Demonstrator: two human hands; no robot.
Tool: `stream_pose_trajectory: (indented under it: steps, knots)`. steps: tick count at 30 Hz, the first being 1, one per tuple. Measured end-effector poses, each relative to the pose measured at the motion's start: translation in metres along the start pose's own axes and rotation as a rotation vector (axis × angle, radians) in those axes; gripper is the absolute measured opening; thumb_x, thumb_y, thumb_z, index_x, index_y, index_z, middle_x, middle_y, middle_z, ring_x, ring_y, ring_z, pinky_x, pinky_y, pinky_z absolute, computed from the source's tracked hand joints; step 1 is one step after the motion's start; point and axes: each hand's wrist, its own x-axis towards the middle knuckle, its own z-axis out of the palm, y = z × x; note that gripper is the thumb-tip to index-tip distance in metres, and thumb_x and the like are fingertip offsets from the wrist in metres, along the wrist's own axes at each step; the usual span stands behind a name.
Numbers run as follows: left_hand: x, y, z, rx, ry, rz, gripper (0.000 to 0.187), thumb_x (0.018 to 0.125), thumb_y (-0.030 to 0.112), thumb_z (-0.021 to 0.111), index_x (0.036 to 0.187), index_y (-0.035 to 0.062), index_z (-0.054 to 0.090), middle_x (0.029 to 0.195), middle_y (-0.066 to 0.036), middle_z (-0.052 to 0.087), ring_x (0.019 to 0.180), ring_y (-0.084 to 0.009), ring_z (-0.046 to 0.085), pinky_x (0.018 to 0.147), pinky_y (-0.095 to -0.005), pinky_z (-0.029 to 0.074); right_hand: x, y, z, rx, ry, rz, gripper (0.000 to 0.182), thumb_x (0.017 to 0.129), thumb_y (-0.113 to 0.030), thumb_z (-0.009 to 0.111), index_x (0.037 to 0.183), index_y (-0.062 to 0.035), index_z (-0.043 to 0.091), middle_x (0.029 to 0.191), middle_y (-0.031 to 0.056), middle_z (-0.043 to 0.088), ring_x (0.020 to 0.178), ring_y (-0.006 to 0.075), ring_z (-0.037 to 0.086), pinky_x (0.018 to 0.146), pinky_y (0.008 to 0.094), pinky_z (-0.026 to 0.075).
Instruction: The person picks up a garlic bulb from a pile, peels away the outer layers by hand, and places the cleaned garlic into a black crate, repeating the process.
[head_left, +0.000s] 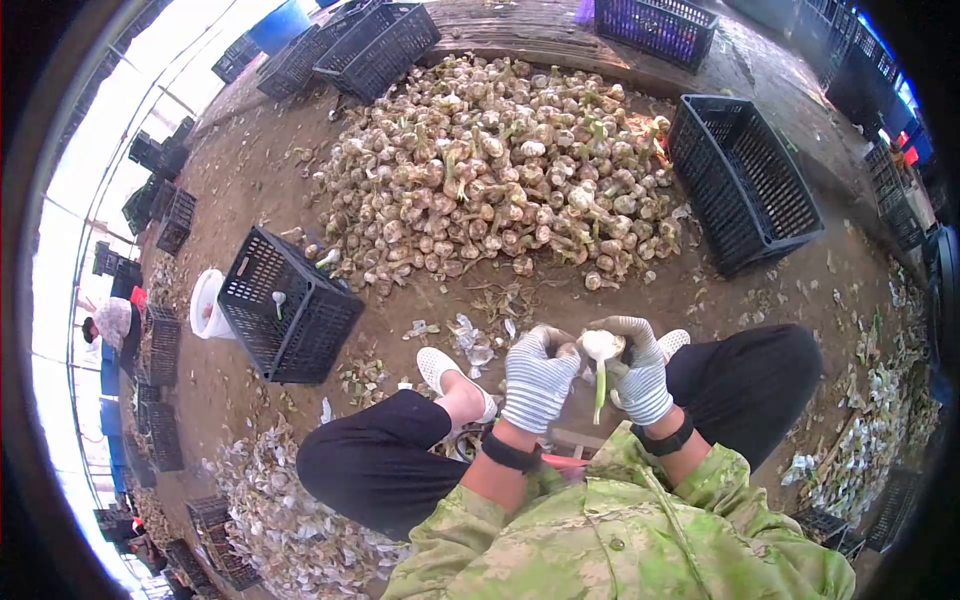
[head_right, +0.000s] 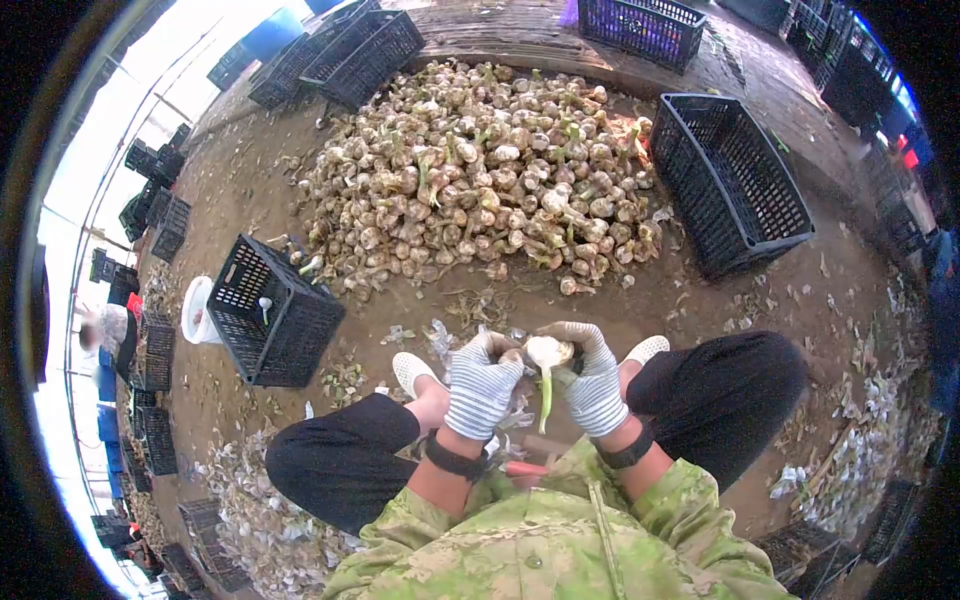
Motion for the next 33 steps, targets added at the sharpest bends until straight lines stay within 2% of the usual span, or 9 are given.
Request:
stream_pose_trajectory:
  steps: [9,12,15,18,19,24,27,30,33]
  knots:
    - [-0.008,0.004,-0.01,0.055,-0.001,0.045,0.005,0.076,0.001,0.057,0.08,-0.0016,0.057,0.069,-0.003,0.057,0.06,-0.007,0.05,0.053,-0.0218,0.043,-0.001,-0.002,-0.002,0.255,-0.09,0.096,0.044,0.077,-0.008,0.066,0.114,-0.0056,0.043,0.109,0.0114,0.054,0.101,0.0206,0.055,0.087,0.0313,0.045]
    - [-0.004,0.001,-0.02,0.026,-0.005,0.055,0.005,0.075,0.001,0.058,0.079,-0.0015,0.056,0.069,-0.003,0.057,0.06,-0.0071,0.05,0.053,-0.0221,0.043,0.005,-0.022,-0.006,-0.081,-0.281,0.269,0.049,0.077,-0.009,0.065,0.12,-0.0035,0.041,0.115,0.0126,0.052,0.103,0.0219,0.054,0.089,0.0311,0.044]
    - [-0.001,0.002,-0.028,0.198,0.003,0.214,0.006,0.074,0.001,0.059,0.079,-0.0021,0.057,0.066,-0.005,0.057,0.059,-0.0078,0.051,0.053,-0.023,0.044,0.007,-0.036,-0.008,0.658,-0.421,0.543,0.049,0.079,-0.009,0.062,0.122,0.0017,0.04,0.118,0.0129,0.05,0.106,0.021,0.052,0.092,0.0323,0.042]
    - [-0.004,0.011,-0.026,0.305,-0.002,0.276,0.006,0.073,0.0,0.058,0.079,-0.002,0.057,0.065,-0.005,0.058,0.058,-0.008,0.051,0.052,-0.0233,0.044,0.008,-0.024,-0.007,0.27,-0.362,0.61,0.049,0.078,-0.01,0.065,0.119,0.0017,0.041,0.116,0.0125,0.051,0.105,0.0204,0.052,0.092,0.032,0.041]
    - [-0.006,0.016,-0.023,0.279,-0.021,0.251,0.005,0.073,-0.001,0.058,0.078,-0.0019,0.057,0.065,-0.005,0.058,0.057,-0.0082,0.051,0.05,-0.0235,0.043,0.006,-0.016,-0.006,0.04,-0.353,0.503,0.048,0.076,-0.009,0.067,0.116,0.0017,0.042,0.113,0.0119,0.053,0.104,0.0199,0.052,0.091,0.0315,0.042]
    - [-0.001,-0.005,-0.027,0.117,-0.023,0.201,0.003,0.077,0.0,0.056,0.079,-0.001,0.057,0.066,-0.003,0.058,0.057,-0.0079,0.051,0.051,-0.0226,0.043,-0.003,-0.007,-0.007,0.103,-0.29,0.407,0.045,0.075,-0.013,0.069,0.113,-0.0025,0.047,0.11,0.0121,0.055,0.102,0.0206,0.053,0.088,0.0322,0.044]
    - [0.006,-0.023,-0.033,0.102,0.011,0.065,0.005,0.078,0.001,0.056,0.083,-0.0009,0.058,0.071,-0.005,0.06,0.061,-0.0092,0.053,0.055,-0.0231,0.045,-0.005,0.0,-0.011,0.72,-0.266,0.453,0.045,0.074,-0.016,0.07,0.113,-0.0059,0.051,0.113,0.0133,0.054,0.103,0.0254,0.054,0.087,0.0356,0.046]
    - [0.01,-0.043,-0.038,0.387,-0.118,0.022,0.01,0.078,0.004,0.057,0.086,-0.0019,0.058,0.076,-0.006,0.061,0.067,-0.0117,0.056,0.061,-0.0251,0.047,-0.006,0.011,-0.014,0.792,-0.246,0.422,0.047,0.075,-0.016,0.069,0.117,-0.0059,0.05,0.114,0.0126,0.054,0.105,0.0246,0.053,0.09,0.0344,0.044]
    - [0.01,-0.047,-0.03,0.133,-0.157,0.049,0.019,0.078,0.01,0.063,0.09,-0.0025,0.059,0.085,-0.007,0.063,0.074,-0.0128,0.058,0.067,-0.0263,0.049,-0.004,0.007,-0.016,0.677,-0.192,0.469,0.052,0.075,-0.016,0.07,0.119,-0.0029,0.046,0.116,0.0119,0.052,0.105,0.0236,0.052,0.09,0.034,0.044]
